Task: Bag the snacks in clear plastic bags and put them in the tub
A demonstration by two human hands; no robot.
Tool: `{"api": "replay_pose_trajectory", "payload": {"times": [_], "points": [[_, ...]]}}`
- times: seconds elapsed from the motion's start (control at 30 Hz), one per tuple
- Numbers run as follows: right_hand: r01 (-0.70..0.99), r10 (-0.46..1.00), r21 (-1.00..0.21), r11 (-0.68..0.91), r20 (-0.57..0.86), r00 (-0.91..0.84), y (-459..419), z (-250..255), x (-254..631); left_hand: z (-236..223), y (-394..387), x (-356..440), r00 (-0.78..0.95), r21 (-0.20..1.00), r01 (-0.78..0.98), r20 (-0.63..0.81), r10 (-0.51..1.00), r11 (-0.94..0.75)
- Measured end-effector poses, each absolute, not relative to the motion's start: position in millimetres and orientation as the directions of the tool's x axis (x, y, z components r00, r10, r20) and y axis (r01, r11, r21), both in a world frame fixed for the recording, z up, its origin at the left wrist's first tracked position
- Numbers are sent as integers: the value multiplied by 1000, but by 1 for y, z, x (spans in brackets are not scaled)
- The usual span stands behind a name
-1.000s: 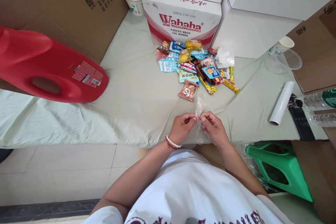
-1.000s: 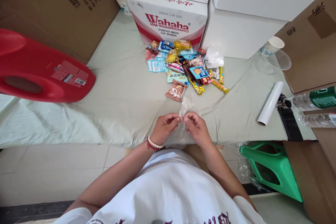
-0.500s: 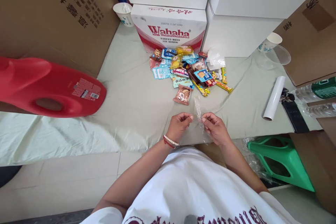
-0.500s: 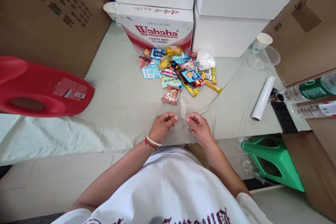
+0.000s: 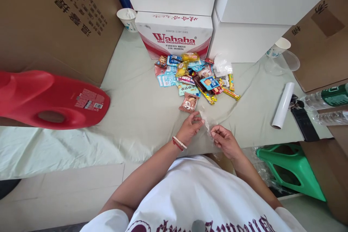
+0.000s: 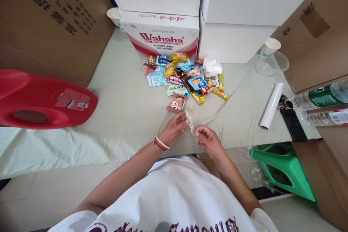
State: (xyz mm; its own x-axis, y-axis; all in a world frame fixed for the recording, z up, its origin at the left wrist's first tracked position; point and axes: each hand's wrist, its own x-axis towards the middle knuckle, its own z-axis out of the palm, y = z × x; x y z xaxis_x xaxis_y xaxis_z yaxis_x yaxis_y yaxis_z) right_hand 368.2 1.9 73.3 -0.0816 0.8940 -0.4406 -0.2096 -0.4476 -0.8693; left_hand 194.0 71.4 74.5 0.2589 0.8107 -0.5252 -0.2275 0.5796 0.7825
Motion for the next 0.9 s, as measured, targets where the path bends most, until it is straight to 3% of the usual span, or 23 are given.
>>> {"api": "replay_pose_trajectory", "payload": {"times": [0.13,0.27,0.43,0.6,0.77,0.9], "points": [[-125,891,-883,-453,-454,-22,-4,78,374,65,76,194,222,833,-182,-482,848,522],[92,925,-921,-379,-374,67,-10,82,384,59,81,191,149,847,-211,-465,873,488],[280,939,-900,-334,-345,12,-8,85,396,61,84,181,113,829,-273,-476,872,488],[80,910,-907,-414,-414,9,4,89,401,62,81,168,140,877,-244,-390,910,414],[-125,873,-865,-485,-489,-5,11,97,400,59,79,171,310,983,18,-177,934,180],[-208,855,-835,-510,-519,-14,10,107,407,66,93,168,342,987,156,-9,940,-47]]}}
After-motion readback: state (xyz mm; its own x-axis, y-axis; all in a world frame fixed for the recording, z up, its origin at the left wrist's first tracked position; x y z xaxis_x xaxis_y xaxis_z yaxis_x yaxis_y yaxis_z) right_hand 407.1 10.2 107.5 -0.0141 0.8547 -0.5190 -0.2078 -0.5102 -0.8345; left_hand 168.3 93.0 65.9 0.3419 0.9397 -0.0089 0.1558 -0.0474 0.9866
